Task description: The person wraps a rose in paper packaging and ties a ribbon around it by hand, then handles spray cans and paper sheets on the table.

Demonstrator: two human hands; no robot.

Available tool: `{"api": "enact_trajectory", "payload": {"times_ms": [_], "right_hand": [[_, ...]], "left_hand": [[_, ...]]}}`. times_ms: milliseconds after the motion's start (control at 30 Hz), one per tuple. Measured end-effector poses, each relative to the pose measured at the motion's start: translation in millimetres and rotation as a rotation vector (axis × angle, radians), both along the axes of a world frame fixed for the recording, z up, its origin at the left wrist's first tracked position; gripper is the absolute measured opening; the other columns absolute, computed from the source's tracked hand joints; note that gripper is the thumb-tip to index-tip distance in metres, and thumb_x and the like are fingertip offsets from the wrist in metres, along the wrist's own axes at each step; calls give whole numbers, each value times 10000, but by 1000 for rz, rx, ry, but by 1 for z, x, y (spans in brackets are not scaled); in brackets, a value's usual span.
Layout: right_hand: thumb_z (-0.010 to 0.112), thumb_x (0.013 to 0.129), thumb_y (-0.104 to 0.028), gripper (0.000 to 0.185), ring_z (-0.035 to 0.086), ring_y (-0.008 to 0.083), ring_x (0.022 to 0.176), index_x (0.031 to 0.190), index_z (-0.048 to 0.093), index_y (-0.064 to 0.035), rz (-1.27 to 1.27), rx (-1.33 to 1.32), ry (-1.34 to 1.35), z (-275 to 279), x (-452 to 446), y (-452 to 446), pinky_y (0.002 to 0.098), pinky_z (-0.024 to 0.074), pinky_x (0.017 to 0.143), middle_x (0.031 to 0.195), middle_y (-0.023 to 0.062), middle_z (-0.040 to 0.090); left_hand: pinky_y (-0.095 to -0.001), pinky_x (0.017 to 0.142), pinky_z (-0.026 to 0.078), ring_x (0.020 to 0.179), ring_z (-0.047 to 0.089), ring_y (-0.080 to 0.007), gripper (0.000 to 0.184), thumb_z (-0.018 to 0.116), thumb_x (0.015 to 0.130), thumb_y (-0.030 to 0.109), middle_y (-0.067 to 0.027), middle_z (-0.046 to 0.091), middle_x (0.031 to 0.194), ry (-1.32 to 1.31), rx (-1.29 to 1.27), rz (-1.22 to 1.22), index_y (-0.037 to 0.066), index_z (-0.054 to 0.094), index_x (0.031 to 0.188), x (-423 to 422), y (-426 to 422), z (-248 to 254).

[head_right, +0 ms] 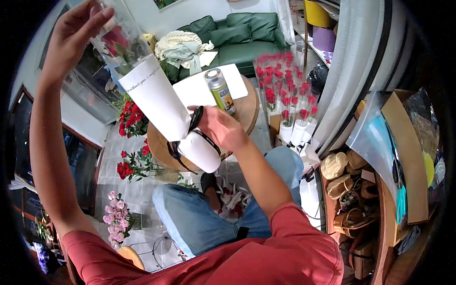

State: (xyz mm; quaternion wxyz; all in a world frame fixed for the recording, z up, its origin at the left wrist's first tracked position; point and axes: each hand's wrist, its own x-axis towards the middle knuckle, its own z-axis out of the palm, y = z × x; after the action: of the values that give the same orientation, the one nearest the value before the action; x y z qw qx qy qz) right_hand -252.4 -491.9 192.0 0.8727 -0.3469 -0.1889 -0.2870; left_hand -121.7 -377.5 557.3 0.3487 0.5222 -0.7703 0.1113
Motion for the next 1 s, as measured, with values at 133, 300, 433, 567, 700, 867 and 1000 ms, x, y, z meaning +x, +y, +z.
{"api": "enact_trajectory", "payload": {"times_ms": [133, 300, 433, 567, 700, 867, 1000], "right_hand": [[633, 1002, -189, 280, 660, 153, 973, 1203, 618, 6, -318, -106, 159, 26, 6, -17, 288, 545, 851, 1095, 68, 677], [721, 932, -42, 114, 629, 75, 750, 1018, 686, 23, -951, -336, 368, 36, -1, 4, 227, 520, 686, 875, 36, 703], [744, 912, -34, 105, 635, 67, 778, 989, 697, 18, -974, -279, 351, 12, 4, 33, 237, 517, 688, 878, 39, 715], [743, 905, -24, 94, 654, 79, 781, 971, 696, 24, -965, -420, 316, -15, 7, 55, 247, 531, 684, 880, 54, 722], [735, 908, -16, 90, 663, 95, 753, 982, 703, 25, -754, -233, 465, -26, 2, 67, 233, 529, 666, 877, 61, 730], [701, 899, 31, 123, 665, 79, 749, 1021, 696, 14, -753, -194, 290, -19, -17, 65, 210, 533, 648, 1169, 135, 688], [788, 844, -56, 348, 662, 130, 1050, 1165, 665, -5, -1085, -430, 405, -6, -12, 37, 261, 562, 792, 1294, 135, 657]], "left_hand": [[-251, 710, 415, 754, 500, -51, 263, 707, 977, 197, 46, 553, 761, -111, 178, 48, 76, 554, 801, 44, -15, 18], [-251, 633, 330, 688, 369, -42, 357, 677, 1008, 269, 58, 404, 697, -282, 52, 103, 63, 497, 780, 63, -28, -7], [-248, 622, 326, 685, 366, -43, 365, 681, 1005, 270, 62, 398, 687, -252, 51, 139, 57, 490, 780, 76, -35, -17], [-245, 602, 330, 679, 386, -36, 380, 686, 1002, 275, 58, 411, 677, -199, 4, 188, 50, 480, 776, 73, -37, -29], [-253, 590, 350, 671, 413, -37, 374, 689, 1000, 271, 48, 446, 673, -165, 43, 189, 41, 490, 784, 73, -34, -32], [-250, 649, 380, 712, 430, -48, 331, 688, 997, 252, 33, 492, 713, -161, 134, 178, 32, 523, 812, 68, -20, -34], [-245, 693, 387, 752, 451, -57, 265, 685, 993, 230, 28, 526, 776, -302, 94, 88, 32, 567, 861, 68, -13, -34]]}}
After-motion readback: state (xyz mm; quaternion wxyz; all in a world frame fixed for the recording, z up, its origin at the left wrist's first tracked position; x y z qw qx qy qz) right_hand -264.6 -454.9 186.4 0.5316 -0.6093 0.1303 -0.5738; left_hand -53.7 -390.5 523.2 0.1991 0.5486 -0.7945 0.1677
